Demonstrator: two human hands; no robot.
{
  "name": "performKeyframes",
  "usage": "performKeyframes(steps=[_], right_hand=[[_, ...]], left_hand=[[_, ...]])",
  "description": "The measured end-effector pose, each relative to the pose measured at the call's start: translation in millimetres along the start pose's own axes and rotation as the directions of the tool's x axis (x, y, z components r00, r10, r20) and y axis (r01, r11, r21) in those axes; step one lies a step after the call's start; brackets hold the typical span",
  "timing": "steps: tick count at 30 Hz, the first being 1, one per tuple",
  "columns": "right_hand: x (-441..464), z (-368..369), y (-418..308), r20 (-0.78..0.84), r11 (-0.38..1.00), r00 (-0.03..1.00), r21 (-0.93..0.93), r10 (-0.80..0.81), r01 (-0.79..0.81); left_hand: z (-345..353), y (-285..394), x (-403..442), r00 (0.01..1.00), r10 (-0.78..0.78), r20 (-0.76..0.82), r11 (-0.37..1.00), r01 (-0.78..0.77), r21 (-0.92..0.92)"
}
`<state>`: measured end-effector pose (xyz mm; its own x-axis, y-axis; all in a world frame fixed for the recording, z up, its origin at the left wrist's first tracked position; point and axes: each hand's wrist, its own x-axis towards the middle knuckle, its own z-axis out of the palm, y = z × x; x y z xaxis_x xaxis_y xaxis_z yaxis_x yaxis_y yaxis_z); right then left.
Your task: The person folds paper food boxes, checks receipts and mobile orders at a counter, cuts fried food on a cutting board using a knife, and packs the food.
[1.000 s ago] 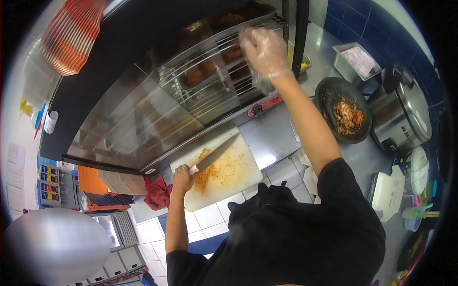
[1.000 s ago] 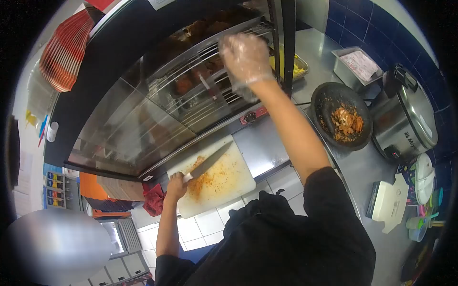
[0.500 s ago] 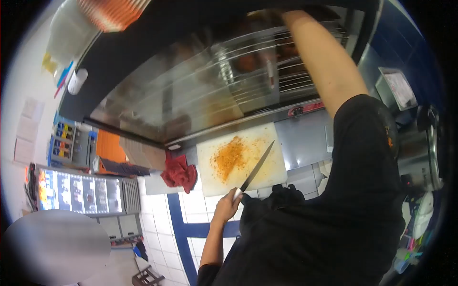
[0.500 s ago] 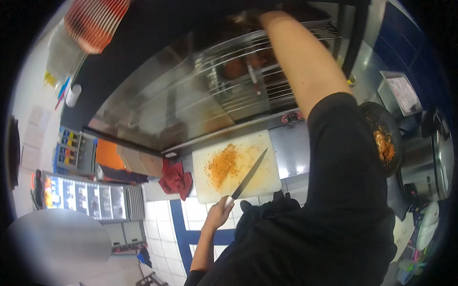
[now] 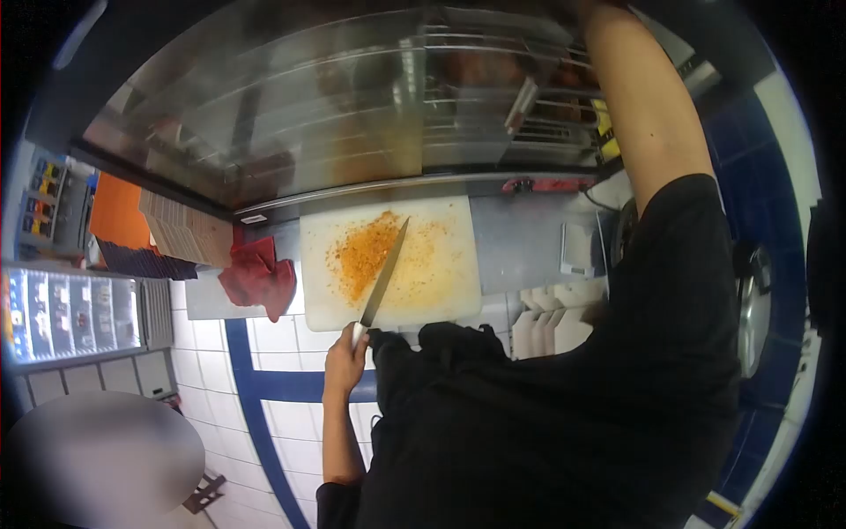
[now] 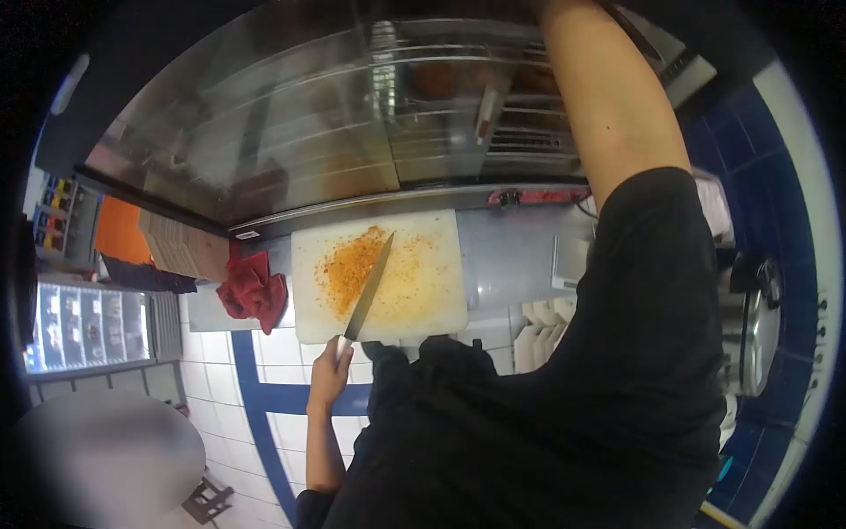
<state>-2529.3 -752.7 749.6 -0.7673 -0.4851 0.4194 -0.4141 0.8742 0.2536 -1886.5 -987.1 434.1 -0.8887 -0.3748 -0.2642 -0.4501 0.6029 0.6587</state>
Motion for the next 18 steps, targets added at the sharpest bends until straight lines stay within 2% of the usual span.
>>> performKeyframes(steps=[5, 7, 9, 13, 18], right_hand=[[17.3, 4.8, 2.9, 0.006, 0.996, 0.996, -0.041, -0.085, 0.085], [24.3, 2.1, 1.3, -0.001, 0.99, 0.992, -0.061, -0.128, 0.128], [26.2, -1.8, 4.3, -0.005, 0.986, 0.989, -0.078, -0.15, 0.149], [24.3, -15.0, 15.3, -0.055, 0.979, 0.981, -0.089, -0.188, 0.183], [14.2, -27.7, 35.1, -0.121, 0.97, 0.966, -0.107, -0.23, 0.217]], left_hand=[[5.5, 0.1, 0.9, 0.998, -0.063, -0.023, 0.998, 0.062, -0.028], [8.3, 1.6, -2.3, 0.996, -0.07, -0.057, 0.994, 0.064, -0.086], [12.0, -0.5, -3.4, 0.99, -0.14, -0.022, 0.977, 0.135, -0.164], [10.8, 5.1, -4.1, 0.991, -0.122, -0.058, 0.984, 0.113, -0.141], [11.4, 5.5, -2.0, 0.991, -0.131, -0.017, 0.977, 0.126, -0.171]])
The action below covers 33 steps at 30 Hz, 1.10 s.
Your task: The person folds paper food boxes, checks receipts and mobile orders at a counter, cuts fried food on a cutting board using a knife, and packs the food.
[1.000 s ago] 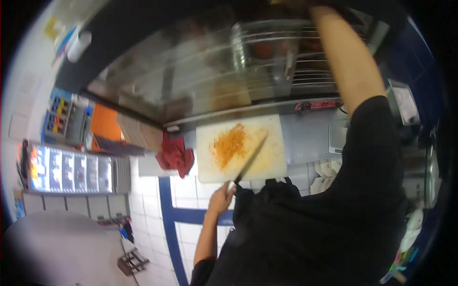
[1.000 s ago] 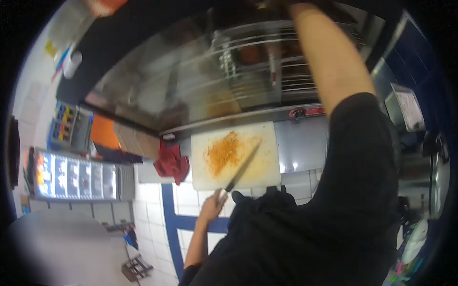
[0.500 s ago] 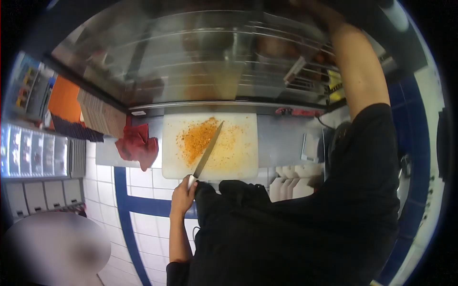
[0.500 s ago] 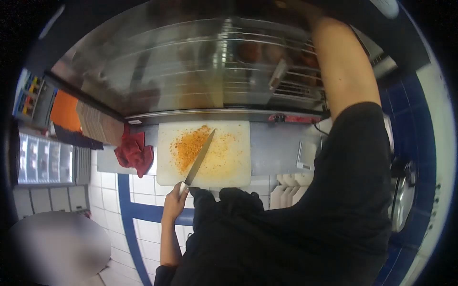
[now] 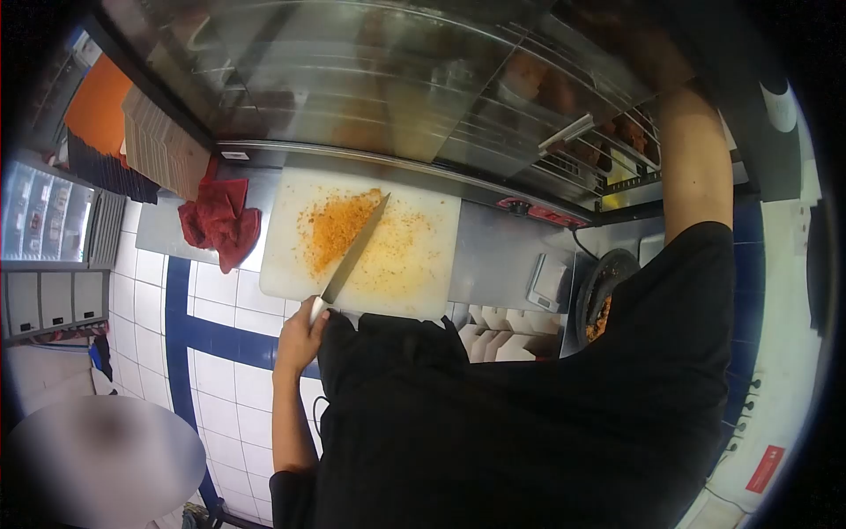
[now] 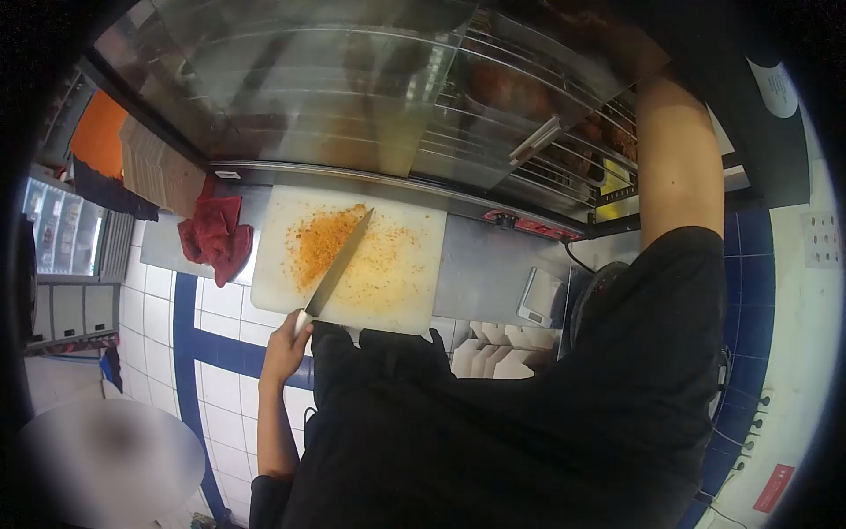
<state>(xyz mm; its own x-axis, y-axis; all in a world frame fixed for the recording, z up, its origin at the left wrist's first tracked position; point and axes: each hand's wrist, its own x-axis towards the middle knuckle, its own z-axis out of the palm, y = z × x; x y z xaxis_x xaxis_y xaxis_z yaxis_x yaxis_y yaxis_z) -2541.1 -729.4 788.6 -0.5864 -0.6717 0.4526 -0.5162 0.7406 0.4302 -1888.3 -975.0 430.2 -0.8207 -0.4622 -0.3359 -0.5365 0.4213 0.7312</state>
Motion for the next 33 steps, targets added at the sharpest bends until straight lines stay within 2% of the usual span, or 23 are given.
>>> performKeyframes(steps=[4, 10, 12, 13, 17, 19, 21, 23, 25, 27, 29, 31, 32, 33], right_hand=[[-10.3, -11.7, 11.7, -0.064, 0.999, 0.997, -0.016, -0.031, 0.03], [-36.6, -21.5, 23.5, -0.16, 0.999, 0.986, -0.039, -0.044, 0.038], [-43.4, -18.8, 19.3, -0.187, 0.999, 0.982, -0.031, -0.038, 0.033], [-45.8, -17.6, 16.2, -0.201, 0.999, 0.979, -0.032, -0.035, 0.029], [-65.1, -18.2, 9.9, -0.267, 0.998, 0.963, -0.053, -0.031, 0.017], [-82.4, -21.3, 4.0, -0.322, 0.996, 0.946, -0.086, -0.035, 0.008], [-103.8, -26.4, -4.6, -0.377, 0.992, 0.925, -0.123, -0.04, -0.007], [-127.8, -34.5, -17.0, -0.439, 0.985, 0.897, -0.17, -0.049, -0.029], [-156.2, -51.9, -42.3, -0.5, 0.974, 0.865, -0.214, -0.044, -0.074], [-181.6, -83.5, -94.2, -0.516, 0.953, 0.856, -0.254, 0.012, -0.167], [-207.4, -91.0, -113.7, -0.541, 0.919, 0.839, -0.295, 0.064, -0.26], [-229.2, -94.0, -116.8, -0.477, 0.89, 0.789, -0.031, 0.387, -0.455], [-244.0, -104.4, -133.0, -0.574, 0.927, 0.75, 0.045, 0.33, -0.373], [-258.4, -112.6, -143.1, -0.573, 0.925, 0.748, 0.045, 0.334, -0.378]], left_hand=[[3.5, -3.5, -1.7, 0.999, 0.009, -0.044, 1.0, -0.009, 0.002], [-2.2, 0.3, 1.2, 1.0, 0.009, -0.019, 0.999, -0.009, 0.035], [-8.6, 18.6, -3.3, 0.999, 0.03, -0.02, 0.977, -0.025, 0.212], [-9.6, 26.6, -6.9, 0.999, 0.037, -0.009, 0.975, -0.034, 0.22], [4.4, 35.9, -16.7, 0.968, 0.209, 0.138, 0.969, -0.224, 0.105], [9.8, 36.2, -13.9, 0.954, 0.211, 0.213, 0.965, -0.238, 0.112], [13.0, 26.9, -8.6, 0.956, 0.132, 0.261, 0.966, -0.183, 0.184], [9.3, 8.6, -4.6, 0.96, 0.161, 0.229, 0.961, -0.205, 0.185], [-1.0, -1.3, -2.0, 0.985, 0.146, 0.097, 0.951, -0.166, 0.261], [-13.6, -2.6, -0.4, 0.985, 0.138, 0.102, 0.949, -0.161, 0.27], [-21.3, -3.3, 1.5, 0.99, 0.132, 0.047, 0.93, -0.14, 0.341], [-23.2, -1.3, -0.1, 0.981, 0.187, 0.046, 0.92, -0.191, 0.342], [-22.1, -2.2, -0.7, 0.967, 0.228, 0.11, 0.905, -0.252, 0.344], [-21.2, -2.2, -1.0, 0.949, 0.264, 0.172, 0.888, -0.309, 0.341]])
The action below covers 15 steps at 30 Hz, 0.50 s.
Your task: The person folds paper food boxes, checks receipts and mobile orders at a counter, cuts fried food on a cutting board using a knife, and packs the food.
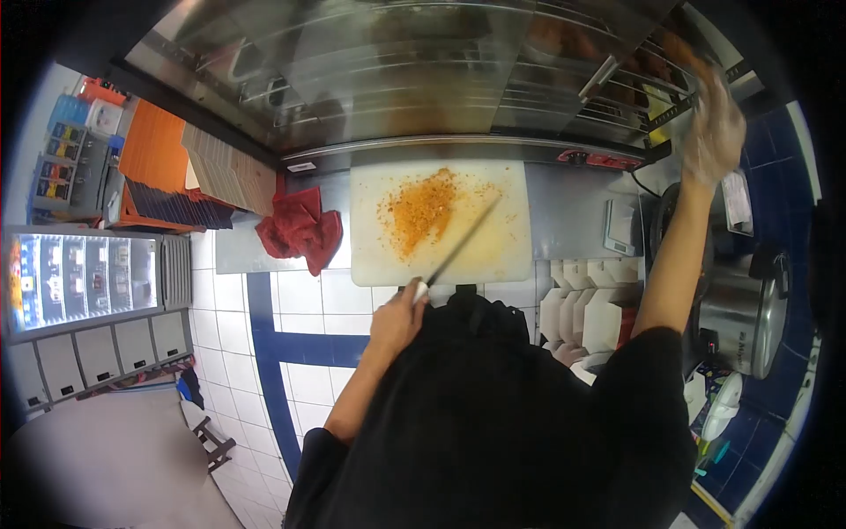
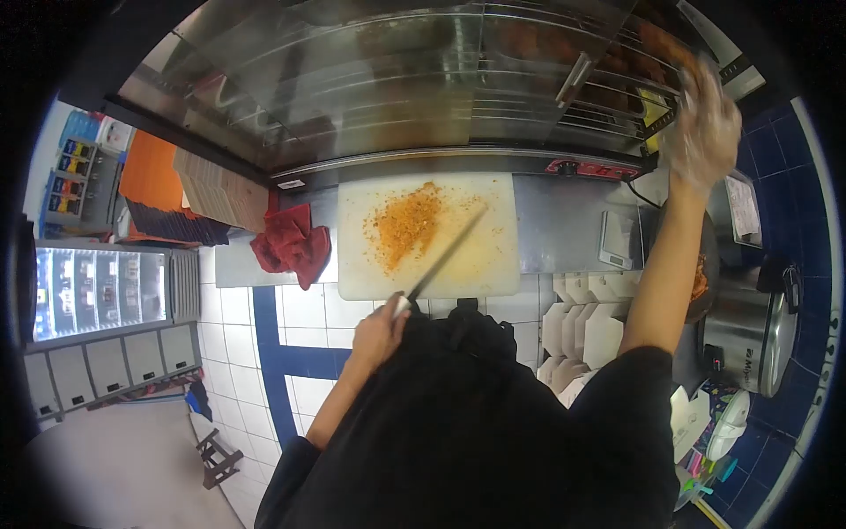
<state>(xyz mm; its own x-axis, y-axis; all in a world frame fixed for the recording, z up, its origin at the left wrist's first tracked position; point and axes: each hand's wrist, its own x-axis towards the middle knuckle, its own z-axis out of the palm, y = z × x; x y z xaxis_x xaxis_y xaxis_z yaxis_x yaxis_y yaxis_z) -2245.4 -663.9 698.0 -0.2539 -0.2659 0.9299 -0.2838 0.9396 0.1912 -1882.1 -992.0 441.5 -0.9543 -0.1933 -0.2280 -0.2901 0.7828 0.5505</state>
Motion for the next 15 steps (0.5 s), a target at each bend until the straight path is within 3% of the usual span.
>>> performKeyframes(steps=[1, 2, 4, 6, 7, 8, 9, 11, 12, 14, 15], right_hand=[[-12.7, -12.1, -5.3, 0.031, 0.998, 0.998, 0.025, 0.056, -0.057], [-28.6, -23.4, -11.0, 0.065, 0.992, 0.991, 0.047, 0.114, -0.117], [-74.7, -41.7, -31.2, 0.145, 0.941, 0.973, 0.263, 0.181, -0.214], [-122.0, -65.0, -78.1, 0.368, 0.942, 0.898, 0.137, 0.239, -0.307], [-143.1, -70.6, -103.2, 0.418, 0.882, 0.886, 0.316, 0.202, -0.35], [-184.9, -63.7, -121.0, 0.404, 0.918, 0.912, 0.33, 0.072, -0.219], [-216.5, -67.5, -148.1, 0.6, 0.881, 0.796, 0.329, 0.083, -0.34], [-267.3, -64.7, -194.2, 0.689, 0.784, 0.715, 0.379, 0.115, -0.492], [-292.3, -62.7, -213.4, 0.728, 0.742, 0.674, 0.383, 0.124, -0.55], [-336.1, -62.7, -232.5, 0.763, 0.725, 0.631, 0.355, 0.14, -0.59], [-356.1, -66.0, -236.8, 0.836, 0.68, 0.521, 0.284, 0.169, -0.676]], left_hand=[[-6.0, 4.8, 1.2, 0.994, -0.023, 0.107, 1.0, 0.022, 0.011], [-4.5, 0.1, 0.6, 0.993, -0.022, 0.112, 1.0, 0.02, 0.017], [-0.1, -13.0, 3.4, 0.999, -0.021, 0.046, 0.999, 0.023, -0.04], [-9.2, -19.8, 6.7, 0.998, -0.063, 0.025, 0.997, 0.064, -0.042], [-13.2, -22.7, 7.6, 0.994, -0.112, -0.004, 0.992, 0.111, -0.055], [-16.1, -25.5, 8.9, 0.995, -0.097, 0.008, 0.994, 0.097, -0.04], [-18.3, -28.5, 10.1, 0.996, -0.084, 0.015, 0.996, 0.085, -0.028], [-18.9, -32.8, 12.1, 0.998, -0.055, 0.034, 0.998, 0.055, -0.002], [-15.1, -33.2, 13.0, 0.999, 0.032, -0.016, 0.999, -0.033, -0.039], [-15.1, -21.9, 16.8, 0.99, 0.127, -0.058, 0.99, -0.13, -0.062], [-21.1, -6.6, 20.0, 0.995, 0.097, 0.019, 0.992, -0.095, -0.078]])
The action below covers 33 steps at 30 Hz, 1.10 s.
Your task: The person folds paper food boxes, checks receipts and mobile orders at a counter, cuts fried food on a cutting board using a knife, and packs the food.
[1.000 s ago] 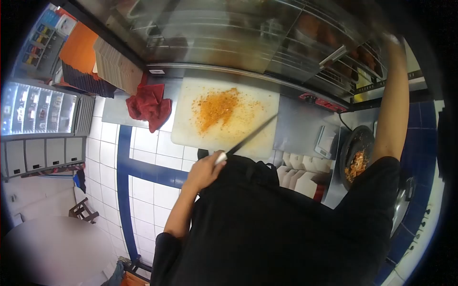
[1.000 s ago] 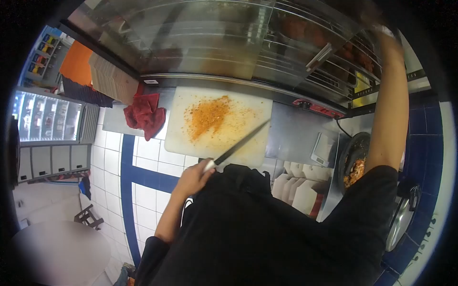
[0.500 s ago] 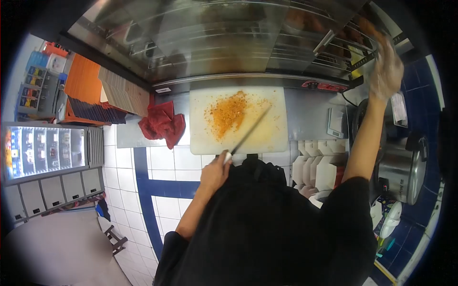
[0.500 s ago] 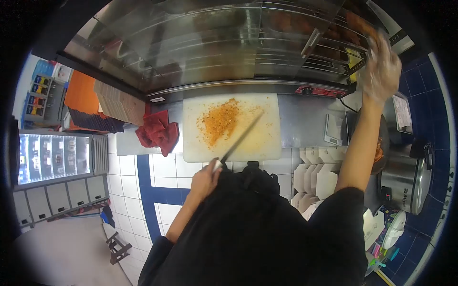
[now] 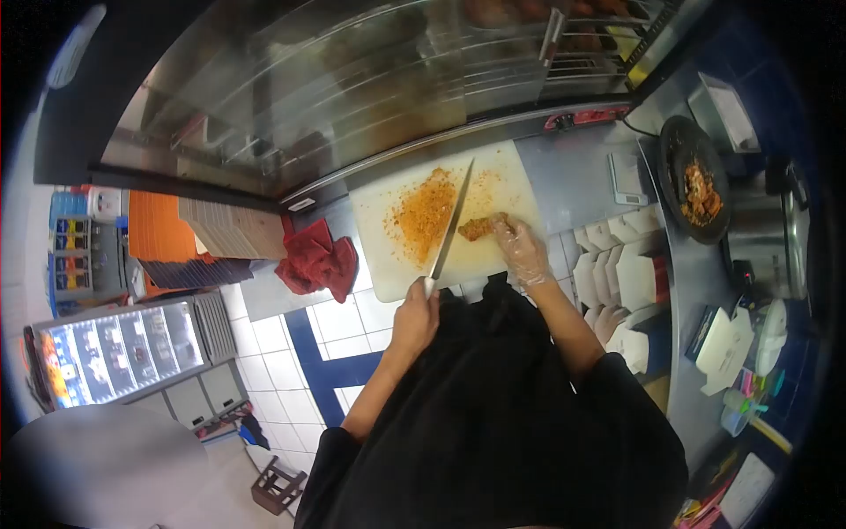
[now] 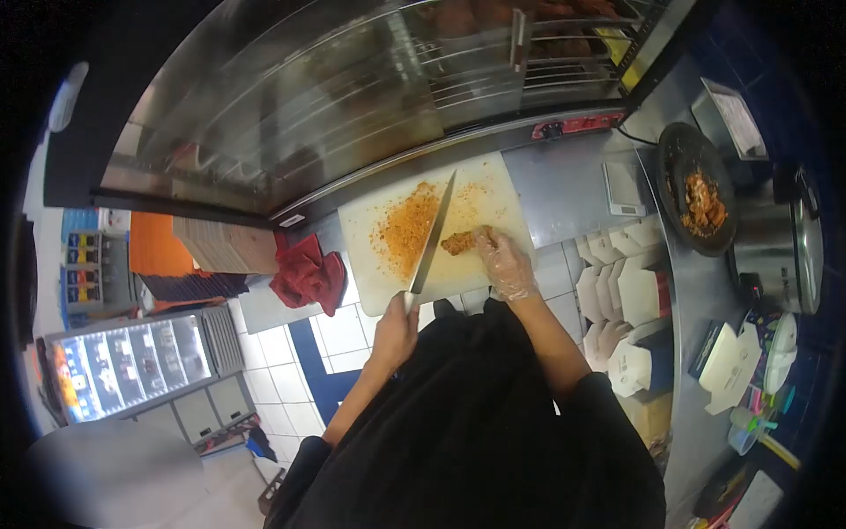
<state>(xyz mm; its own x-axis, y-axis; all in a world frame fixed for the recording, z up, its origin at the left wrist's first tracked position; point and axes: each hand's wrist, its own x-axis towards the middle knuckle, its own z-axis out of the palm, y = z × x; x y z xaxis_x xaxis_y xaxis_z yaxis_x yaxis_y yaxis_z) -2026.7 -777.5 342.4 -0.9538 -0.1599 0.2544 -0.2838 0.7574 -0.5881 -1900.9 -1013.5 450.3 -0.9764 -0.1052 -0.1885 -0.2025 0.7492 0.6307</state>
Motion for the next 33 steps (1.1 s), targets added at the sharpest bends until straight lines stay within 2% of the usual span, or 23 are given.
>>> performKeyframes(steps=[1, 2, 3, 5, 6, 8, 9, 11, 15, 16, 18, 20, 21, 23, 25, 28, 31, 33], right_hand=[[-5.8, -11.6, -9.4, 0.037, 0.995, 0.996, -0.054, -0.076, 0.078], [-11.7, -23.4, -19.0, 0.073, 0.982, 0.986, -0.103, -0.151, 0.158], [-14.1, -31.8, -23.9, 0.07, 0.985, 0.988, -0.103, -0.135, 0.141], [-22.7, -39.5, -26.0, -0.066, 0.975, 0.981, 0.116, -0.18, 0.187], [-24.7, -35.9, -23.5, -0.071, 0.978, 0.984, 0.115, -0.164, 0.172], [-24.8, -24.7, -18.6, 0.051, 0.998, 0.998, 0.06, -0.035, 0.032], [-24.3, -23.6, -20.0, 0.045, 0.998, 0.999, 0.062, -0.018, 0.015], [-22.0, -23.5, -22.9, 0.075, 0.989, 0.991, -0.09, -0.109, 0.116], [-30.1, -1.0, -10.1, 0.134, 0.982, 0.99, -0.178, -0.04, 0.063], [-28.6, -5.6, -13.8, 0.103, 0.987, 0.993, -0.142, -0.057, 0.071], [-29.3, -3.5, -12.9, 0.072, 0.992, 0.995, -0.104, -0.065, 0.072], [-32.9, 6.7, -3.7, 0.177, 0.934, 0.963, -0.261, -0.204, 0.246], [-29.2, -1.2, -10.1, 0.179, 0.932, 0.962, -0.262, -0.207, 0.25], [-17.4, -25.8, -35.1, 0.105, 0.927, 0.974, -0.3, -0.201, 0.224], [-19.4, -20.8, -34.9, 0.061, 0.926, 0.976, -0.306, -0.211, 0.22], [-19.3, -17.2, -34.6, 0.025, 0.933, 0.984, -0.314, -0.178, 0.177], [-25.9, -10.1, -36.0, 0.034, 0.953, 0.995, -0.284, -0.096, 0.102], [-25.7, -7.8, -34.8, 0.027, 0.965, 0.999, -0.26, -0.036, 0.042]], left_hand=[[-0.6, 10.3, 4.6, 0.997, -0.036, 0.074, 0.999, 0.037, -0.014], [7.0, 9.8, 8.8, 0.991, 0.134, 0.004, 0.991, -0.134, 0.025], [8.5, 17.0, 13.5, 0.99, 0.139, 0.019, 0.99, -0.139, 0.031], [6.0, 35.9, 21.4, 0.979, 0.119, 0.168, 0.961, -0.155, 0.228], [4.3, 38.9, 22.5, 0.975, 0.125, 0.182, 0.959, -0.166, 0.231], [-3.3, 41.6, 26.0, 0.952, 0.106, 0.289, 0.88, -0.225, 0.419], [-10.8, 45.6, 26.5, 0.947, 0.111, 0.303, 0.874, -0.238, 0.423], [-25.5, 51.8, 24.8, 0.918, 0.03, 0.395, 0.883, -0.21, 0.421], [-5.4, 39.0, 28.3, 0.92, 0.053, 0.389, 0.905, -0.209, 0.37], [8.9, 31.7, 32.0, 0.917, 0.048, 0.397, 0.905, -0.208, 0.37], [40.5, 15.1, 46.7, 0.947, 0.077, 0.313, 0.909, -0.196, 0.368], [57.7, 12.5, 60.2, 0.954, 0.112, 0.278, 0.888, -0.222, 0.403], [62.1, 13.1, 65.2, 0.959, 0.157, 0.235, 0.865, -0.248, 0.437], [52.7, 20.1, 68.7, 0.959, 0.167, 0.23, 0.866, -0.254, 0.431], [35.8, 34.9, 74.2, 0.956, 0.194, 0.222, 0.86, -0.275, 0.431], [17.6, 48.0, 55.2, 0.962, 0.159, 0.22, 0.863, -0.244, 0.443], [9.8, 54.2, 39.8, 0.945, 0.105, 0.309, 0.88, -0.233, 0.414], [1.5, 62.8, 36.0, 0.924, -0.011, 0.381, 0.854, -0.189, 0.484]])
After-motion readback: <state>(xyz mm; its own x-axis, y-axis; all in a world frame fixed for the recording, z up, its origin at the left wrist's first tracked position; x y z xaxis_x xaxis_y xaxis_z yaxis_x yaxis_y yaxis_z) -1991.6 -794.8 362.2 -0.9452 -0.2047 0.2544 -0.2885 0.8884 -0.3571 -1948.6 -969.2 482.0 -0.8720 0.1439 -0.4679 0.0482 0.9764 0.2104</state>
